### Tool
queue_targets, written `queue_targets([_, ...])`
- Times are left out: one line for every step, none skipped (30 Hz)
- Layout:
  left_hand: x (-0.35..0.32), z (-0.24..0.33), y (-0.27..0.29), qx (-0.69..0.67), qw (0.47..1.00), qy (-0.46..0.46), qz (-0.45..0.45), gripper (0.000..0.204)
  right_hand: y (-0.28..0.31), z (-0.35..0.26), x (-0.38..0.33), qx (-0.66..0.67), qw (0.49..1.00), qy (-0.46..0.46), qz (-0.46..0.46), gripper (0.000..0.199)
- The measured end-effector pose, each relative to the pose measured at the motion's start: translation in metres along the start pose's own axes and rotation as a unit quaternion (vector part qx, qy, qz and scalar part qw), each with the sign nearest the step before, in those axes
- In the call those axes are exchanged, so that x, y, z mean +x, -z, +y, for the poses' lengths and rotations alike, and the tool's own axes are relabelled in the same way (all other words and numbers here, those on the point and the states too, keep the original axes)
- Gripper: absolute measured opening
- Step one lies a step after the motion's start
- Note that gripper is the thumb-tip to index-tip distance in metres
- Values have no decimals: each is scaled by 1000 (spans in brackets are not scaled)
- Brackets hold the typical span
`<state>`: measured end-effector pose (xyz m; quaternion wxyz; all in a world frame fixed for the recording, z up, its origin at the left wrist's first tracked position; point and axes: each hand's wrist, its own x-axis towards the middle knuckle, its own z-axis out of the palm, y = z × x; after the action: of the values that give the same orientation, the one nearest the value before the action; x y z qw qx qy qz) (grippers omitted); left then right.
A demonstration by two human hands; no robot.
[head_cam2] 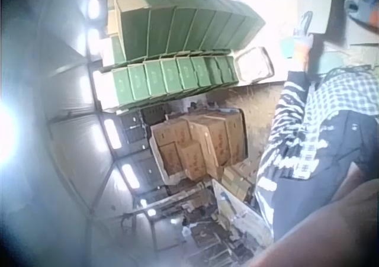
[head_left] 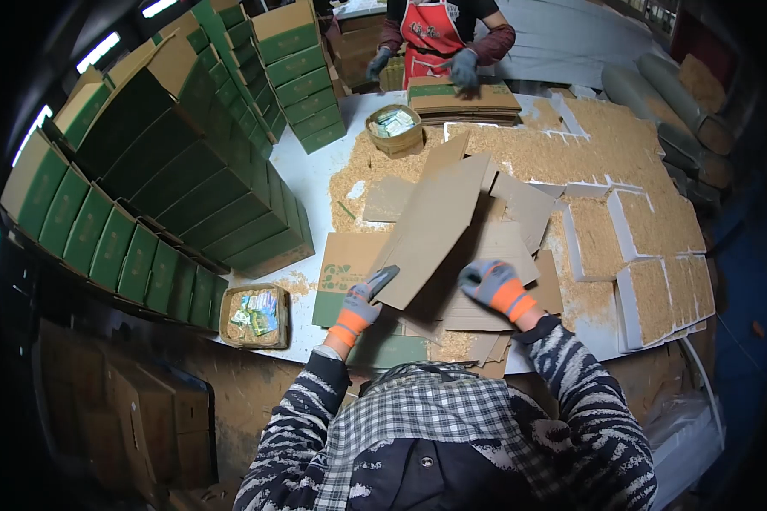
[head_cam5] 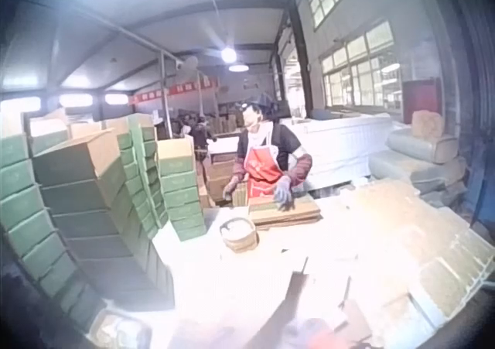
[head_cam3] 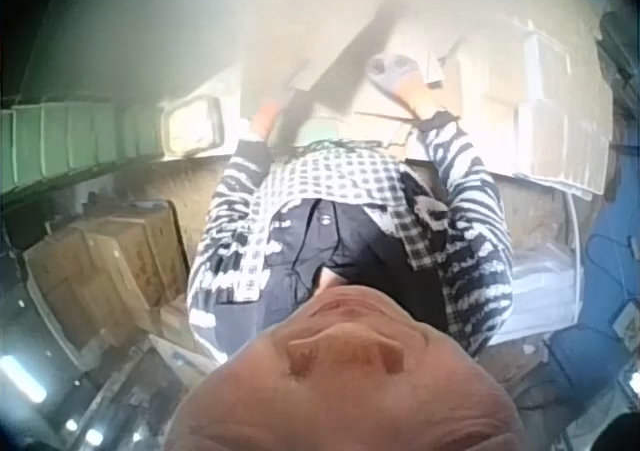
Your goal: The person picks up a cardboard box and places a white tray filled with small items inside it. They then gather several cardboard sheets, insert them as dividers or padding, add small paper inserts, and close the box before stacking it onto a pile.
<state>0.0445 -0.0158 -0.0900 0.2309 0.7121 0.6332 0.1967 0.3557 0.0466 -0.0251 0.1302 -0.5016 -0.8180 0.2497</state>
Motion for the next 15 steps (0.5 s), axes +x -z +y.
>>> queue_targets([3,-7,-1,-13,999,-2,33,62,12,27,0,61,990,-19,122,21])
queue_targets([2,-10,0,-12,999,-2,34,62,39,30,4,80,977,-78,182,36])
queue_targets([1,-10,1,-44,998,-32,38,59,65,25,12,-38,954,16,298,44])
queue_targets([-1,-9,1,-76,994,-60,43,57,89,21,22,-155,896,112,401,53])
queue_targets([-3,-10,-1,-80,993,-76,38,59,106,6,33,-211,891,152,372,54])
queue_targets([-1,-5,-2,-80,993,-82,38,59,120,-9,44,-272,880,185,343,54])
queue_targets([1,3,-3,-14,1000,-21,8,61,122,-3,63,-274,879,182,346,54])
queue_targets([3,10,-3,52,998,39,-22,63,117,11,88,-335,867,260,261,50])
queue_targets([1,11,-3,65,994,87,-17,57,109,23,110,-386,841,339,169,46])
queue_targets([-2,-8,-9,65,994,93,-11,57,106,25,125,-385,839,346,169,46])
queue_targets([-4,-44,-19,13,994,96,57,55,102,23,141,-373,852,363,63,44])
queue_targets([-8,-70,-21,-38,987,96,122,53,98,25,154,-358,856,371,-45,43])
queue_targets([-4,-78,-10,-138,973,100,155,53,99,37,161,-352,859,372,-13,46])
queue_targets([2,-81,4,-235,948,102,188,54,106,65,170,-265,883,383,59,47])
queue_targets([-4,-81,20,-259,933,125,219,55,119,82,169,-238,921,300,80,50])
